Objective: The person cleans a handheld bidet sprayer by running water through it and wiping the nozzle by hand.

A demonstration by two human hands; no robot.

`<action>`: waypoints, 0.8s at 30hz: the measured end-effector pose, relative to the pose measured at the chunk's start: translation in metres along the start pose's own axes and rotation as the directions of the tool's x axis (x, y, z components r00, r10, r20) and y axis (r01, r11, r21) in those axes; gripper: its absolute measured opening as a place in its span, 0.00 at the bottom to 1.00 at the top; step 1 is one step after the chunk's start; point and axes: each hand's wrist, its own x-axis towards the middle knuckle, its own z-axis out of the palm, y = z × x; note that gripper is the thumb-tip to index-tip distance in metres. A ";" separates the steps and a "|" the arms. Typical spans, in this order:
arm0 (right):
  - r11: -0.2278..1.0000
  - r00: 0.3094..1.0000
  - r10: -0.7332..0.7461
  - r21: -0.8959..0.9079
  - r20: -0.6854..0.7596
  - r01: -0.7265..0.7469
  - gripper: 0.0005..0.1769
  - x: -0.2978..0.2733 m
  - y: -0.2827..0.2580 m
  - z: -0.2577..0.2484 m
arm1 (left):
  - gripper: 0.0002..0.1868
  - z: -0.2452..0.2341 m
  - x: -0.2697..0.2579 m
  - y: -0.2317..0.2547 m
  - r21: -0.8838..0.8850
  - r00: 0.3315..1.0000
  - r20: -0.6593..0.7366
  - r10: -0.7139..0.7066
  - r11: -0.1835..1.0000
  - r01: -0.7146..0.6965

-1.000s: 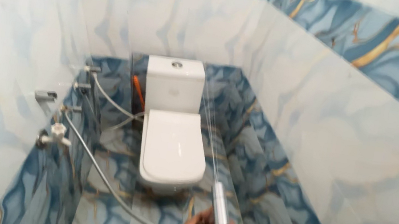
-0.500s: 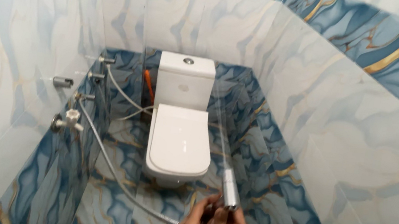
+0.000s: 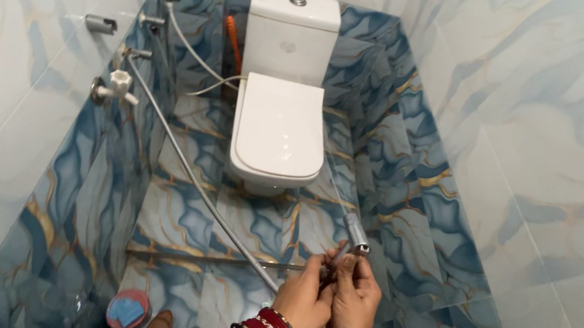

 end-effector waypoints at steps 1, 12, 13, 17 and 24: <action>1.000 1.000 0.016 -0.002 0.000 -0.016 0.19 -0.004 0.005 -0.003 | 0.22 0.001 -0.004 -0.005 0.020 0.999 0.013 -0.035 0.999 0.035; 0.991 0.979 0.115 -0.086 0.169 -0.102 0.18 -0.045 0.038 0.009 | 0.27 -0.014 -0.044 -0.046 -0.024 0.994 -0.073 -0.086 0.996 0.085; 0.990 0.972 0.129 -0.074 0.194 -0.117 0.17 -0.047 0.042 0.013 | 0.27 -0.017 -0.047 -0.049 0.010 0.988 -0.099 -0.121 0.992 0.123; 0.984 0.949 0.157 -0.125 0.273 -0.127 0.15 -0.064 0.048 0.024 | 0.24 -0.027 -0.062 -0.058 0.027 0.953 -0.141 -0.268 0.961 0.274; 0.990 0.953 0.101 -0.125 0.286 -0.067 0.15 -0.069 0.038 0.024 | 0.23 -0.024 -0.069 -0.049 -0.041 0.970 -0.183 -0.159 0.987 0.154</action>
